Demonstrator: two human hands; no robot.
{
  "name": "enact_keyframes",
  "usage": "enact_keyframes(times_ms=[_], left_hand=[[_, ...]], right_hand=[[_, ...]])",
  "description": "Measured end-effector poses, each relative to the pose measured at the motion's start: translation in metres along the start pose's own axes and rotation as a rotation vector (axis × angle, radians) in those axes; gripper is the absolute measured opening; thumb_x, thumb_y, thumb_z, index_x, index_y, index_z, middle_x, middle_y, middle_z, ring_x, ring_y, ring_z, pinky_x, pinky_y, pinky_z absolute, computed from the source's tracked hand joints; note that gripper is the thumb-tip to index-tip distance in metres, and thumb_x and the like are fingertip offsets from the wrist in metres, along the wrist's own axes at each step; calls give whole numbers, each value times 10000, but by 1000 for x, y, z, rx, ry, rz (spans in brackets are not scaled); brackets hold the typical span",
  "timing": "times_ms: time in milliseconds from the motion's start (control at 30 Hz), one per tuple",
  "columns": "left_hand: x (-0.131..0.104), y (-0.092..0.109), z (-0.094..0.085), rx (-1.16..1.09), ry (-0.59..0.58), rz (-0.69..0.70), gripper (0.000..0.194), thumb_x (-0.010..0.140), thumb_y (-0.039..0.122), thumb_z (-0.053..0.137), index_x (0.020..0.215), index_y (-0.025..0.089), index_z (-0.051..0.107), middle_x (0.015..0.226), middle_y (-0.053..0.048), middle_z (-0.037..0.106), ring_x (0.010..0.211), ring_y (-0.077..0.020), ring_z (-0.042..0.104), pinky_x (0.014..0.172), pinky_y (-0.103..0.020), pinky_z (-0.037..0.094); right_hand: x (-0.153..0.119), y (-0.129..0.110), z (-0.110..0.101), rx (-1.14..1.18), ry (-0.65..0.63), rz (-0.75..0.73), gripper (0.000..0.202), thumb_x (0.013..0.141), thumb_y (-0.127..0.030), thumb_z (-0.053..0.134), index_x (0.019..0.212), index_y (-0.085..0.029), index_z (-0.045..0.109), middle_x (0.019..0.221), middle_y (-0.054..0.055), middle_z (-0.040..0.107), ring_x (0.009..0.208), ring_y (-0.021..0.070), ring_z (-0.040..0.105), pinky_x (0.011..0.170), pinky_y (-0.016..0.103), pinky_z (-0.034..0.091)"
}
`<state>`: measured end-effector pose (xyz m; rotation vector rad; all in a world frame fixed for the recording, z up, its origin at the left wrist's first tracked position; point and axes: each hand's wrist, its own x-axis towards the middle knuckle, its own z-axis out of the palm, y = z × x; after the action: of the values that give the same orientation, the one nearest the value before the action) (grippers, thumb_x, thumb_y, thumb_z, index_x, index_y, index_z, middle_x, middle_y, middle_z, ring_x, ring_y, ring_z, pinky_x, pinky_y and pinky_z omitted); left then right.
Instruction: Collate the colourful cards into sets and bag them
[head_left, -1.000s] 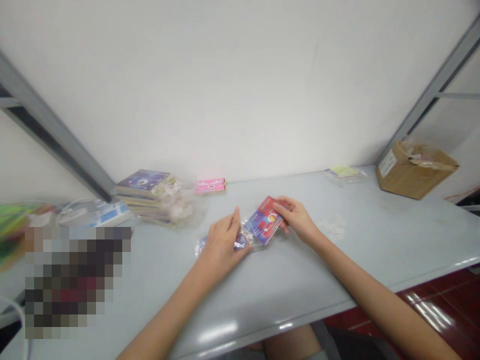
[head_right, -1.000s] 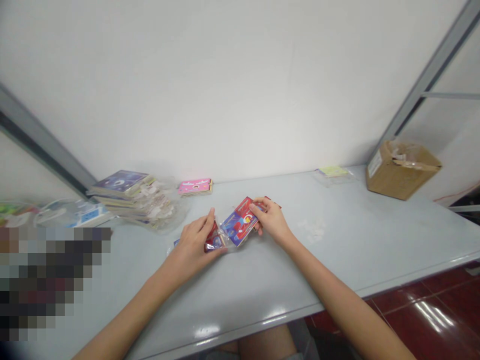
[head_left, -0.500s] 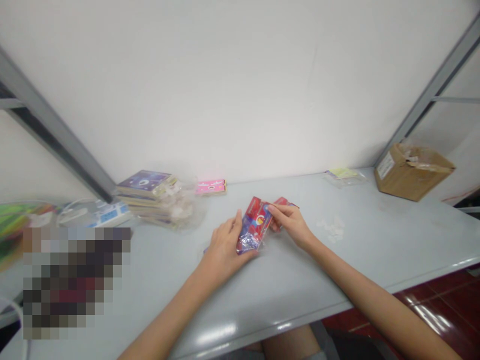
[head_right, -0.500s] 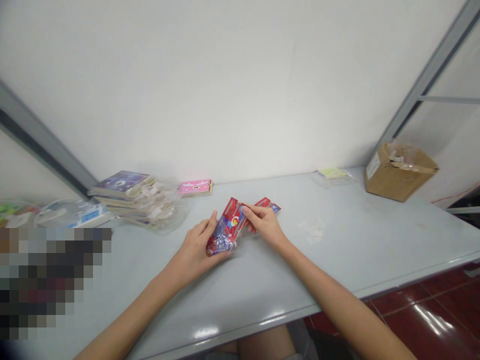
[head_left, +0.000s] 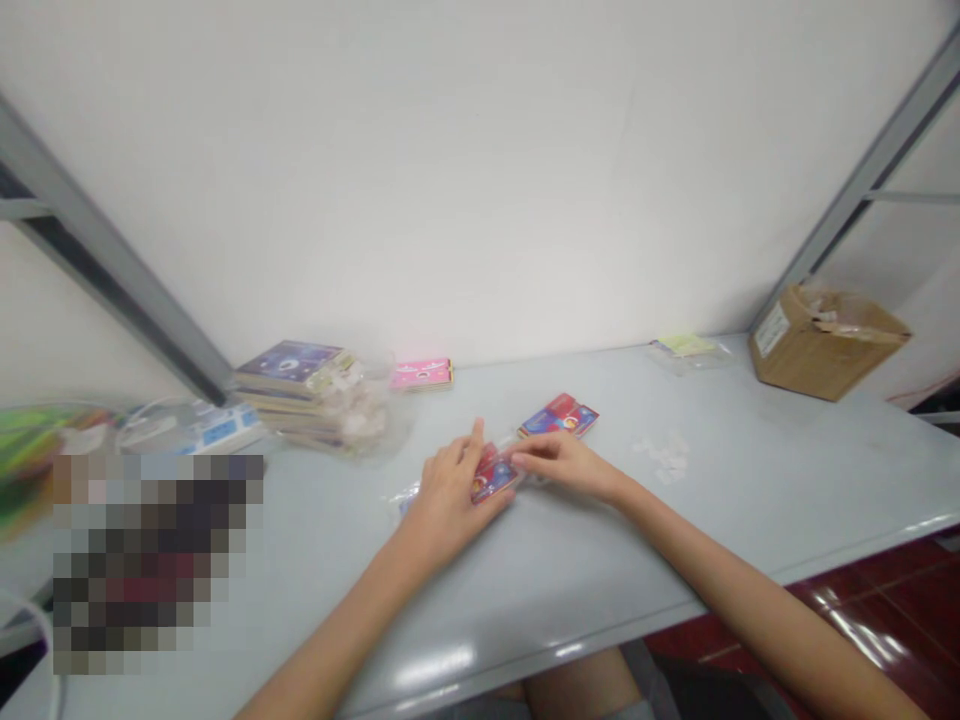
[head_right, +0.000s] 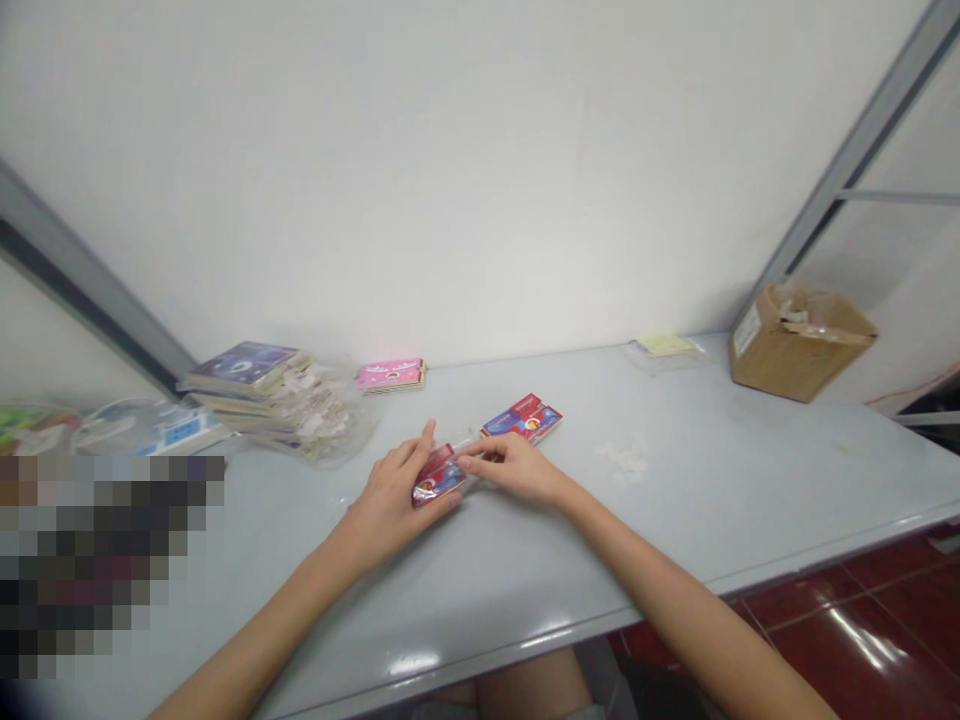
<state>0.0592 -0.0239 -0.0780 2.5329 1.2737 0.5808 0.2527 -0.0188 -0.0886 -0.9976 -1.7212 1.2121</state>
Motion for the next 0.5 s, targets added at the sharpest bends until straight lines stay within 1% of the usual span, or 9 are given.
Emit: enact_keyframes(times_ms=[33, 100, 200, 333, 433, 500], left_hand=[[0, 0, 0, -10, -1, 17, 778, 783, 419, 530, 1389, 189, 100, 1181, -108, 464, 1065, -250, 446, 903, -399, 343], [0, 0, 1, -23, -7, 42, 778, 781, 406, 534, 1390, 203, 94, 1183, -108, 462, 1064, -246, 449, 899, -396, 344], [-1, 0, -1, 4, -39, 23, 851, 739, 440, 573, 1391, 201, 82, 1208, -120, 445, 1094, -266, 429, 905, -410, 331], [-3, 0, -5, 80, -122, -61, 956, 671, 497, 614, 1393, 197, 63, 1204, -133, 445, 1102, -307, 416, 902, -445, 309], [-4, -2, -6, 76, -142, -79, 964, 680, 478, 614, 1395, 194, 33, 1128, -120, 488, 1028, -292, 456, 867, -422, 330], [-4, -3, -6, 49, -138, -51, 972, 691, 452, 616, 1395, 199, -5, 1077, -101, 510, 980, -269, 473, 847, -398, 345]], right_hand=[[0, 0, 1, -17, -53, -28, 319, 775, -411, 522, 872, -146, 668, 836, 46, 663, 725, 141, 568, 662, 256, 440], [-1, 1, 3, -50, -105, -65, 345, 794, -421, 491, 898, -143, 667, 875, 51, 662, 776, 155, 563, 686, 265, 439], [-2, 1, 4, -106, -109, -58, 361, 800, -429, 482, 929, -145, 665, 867, 48, 664, 736, 150, 552, 646, 253, 430], [-5, -2, 4, -176, -123, -19, 366, 805, -426, 475, 945, -146, 664, 757, 25, 646, 602, 114, 496, 534, 214, 370], [-6, -4, 4, -217, -162, -10, 367, 812, -431, 461, 893, -140, 670, 652, 0, 589, 544, 93, 433, 486, 200, 314], [-6, -5, 4, -235, -200, -11, 371, 814, -440, 454, 846, -143, 674, 602, -13, 549, 521, 86, 403, 473, 198, 295]])
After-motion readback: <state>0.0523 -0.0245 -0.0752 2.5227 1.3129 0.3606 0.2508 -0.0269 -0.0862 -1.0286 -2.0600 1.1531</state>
